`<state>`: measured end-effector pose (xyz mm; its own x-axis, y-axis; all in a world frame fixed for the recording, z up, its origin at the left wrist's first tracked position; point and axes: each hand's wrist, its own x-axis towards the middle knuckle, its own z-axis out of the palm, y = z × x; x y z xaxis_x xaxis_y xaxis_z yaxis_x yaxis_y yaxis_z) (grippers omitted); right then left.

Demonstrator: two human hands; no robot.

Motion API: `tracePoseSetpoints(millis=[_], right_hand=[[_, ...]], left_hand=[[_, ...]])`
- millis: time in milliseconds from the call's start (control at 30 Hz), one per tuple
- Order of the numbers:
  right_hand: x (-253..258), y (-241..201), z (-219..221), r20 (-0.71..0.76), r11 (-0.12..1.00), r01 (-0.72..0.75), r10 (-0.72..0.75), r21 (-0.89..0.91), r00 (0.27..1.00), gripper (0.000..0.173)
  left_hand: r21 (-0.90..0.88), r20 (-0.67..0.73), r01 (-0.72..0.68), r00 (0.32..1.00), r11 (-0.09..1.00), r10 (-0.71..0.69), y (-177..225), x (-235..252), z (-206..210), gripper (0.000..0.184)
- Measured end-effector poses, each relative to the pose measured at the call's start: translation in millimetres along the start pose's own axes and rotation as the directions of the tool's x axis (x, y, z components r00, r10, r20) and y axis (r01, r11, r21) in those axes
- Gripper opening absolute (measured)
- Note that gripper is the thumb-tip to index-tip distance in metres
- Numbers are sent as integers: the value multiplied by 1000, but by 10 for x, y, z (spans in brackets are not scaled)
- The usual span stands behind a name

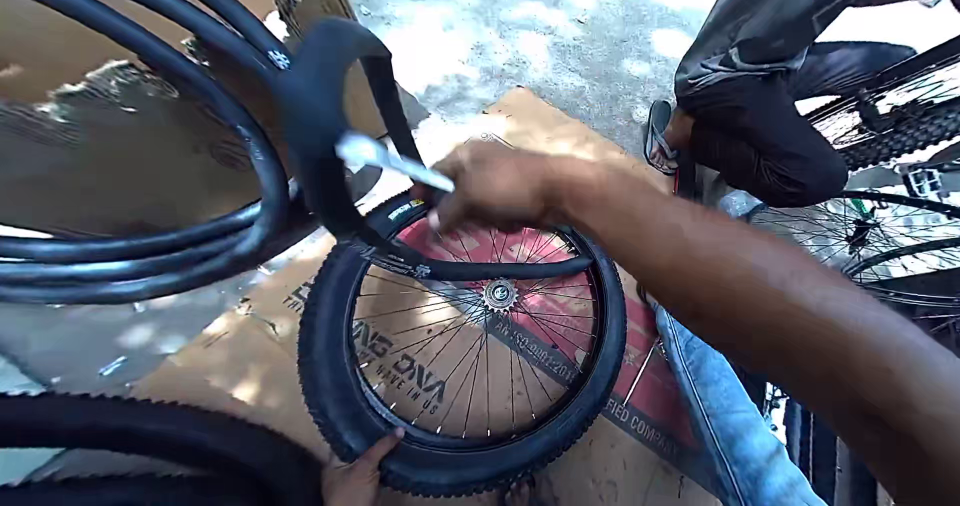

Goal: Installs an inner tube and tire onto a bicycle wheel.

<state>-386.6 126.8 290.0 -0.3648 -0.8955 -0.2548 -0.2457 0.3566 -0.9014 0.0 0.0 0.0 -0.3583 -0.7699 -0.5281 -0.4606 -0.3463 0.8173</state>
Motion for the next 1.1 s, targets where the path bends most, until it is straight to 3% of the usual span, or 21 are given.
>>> tracePoseSetpoints(millis=[67,133,167,233,300,333,400,533,667,733,833,900,1033,1100], right_hand=[[-332,665,460,57,1000,-18,18,-11,998,52],[-803,1352,812,-82,997,-79,78,-7,994,40],[-1050,1627,901,-124,986,-135,122,-97,985,43],[-1481,2057,1061,-79,900,-228,214,-371,974,62],[-1734,2381,1250,82,773,-217,328,-596,941,84],[-1809,2531,1384,151,736,-201,381,-646,912,88],[-1948,2768,1703,217,712,-210,458,-670,862,82],[-2018,2858,2294,107,718,-333,492,-612,864,61],[-1820,2551,3026,69,779,-468,541,-418,838,68],[-1809,2473,3143,54,804,-465,519,-371,853,60],[-1981,2520,2988,-10,832,-405,434,-379,901,45],[-2038,2565,2766,-28,856,-384,400,-347,916,42],[-1857,2560,2424,121,878,-322,384,-353,915,43],[-1674,2621,2359,211,888,-277,370,-368,905,43]], left_hand=[[1,-66,-13,998,1000,13,198,155,3,84],[-40,-157,-24,987,999,17,325,136,72,95],[-65,-193,-26,981,998,14,353,66,133,98],[-141,-213,52,974,989,-82,312,-167,266,76],[-241,-139,180,966,954,-217,201,-348,365,49],[-267,-99,222,962,938,-256,154,-416,409,42],[-280,-96,226,960,933,-262,-19,-506,442,43],[-127,-160,49,985,991,-69,-274,-150,271,69],[91,-188,-70,978,993,87,80,351,57,79],[141,-240,-41,968,989,74,169,358,68,87],[102,-282,91,958,991,-59,-81,279,117,83],[3,-227,90,970,996,-87,-270,204,124,74],[-204,-121,107,984,973,-134,-622,-160,286,48],[-226,-82,134,984,965,-156,-725,-226,306,47]])
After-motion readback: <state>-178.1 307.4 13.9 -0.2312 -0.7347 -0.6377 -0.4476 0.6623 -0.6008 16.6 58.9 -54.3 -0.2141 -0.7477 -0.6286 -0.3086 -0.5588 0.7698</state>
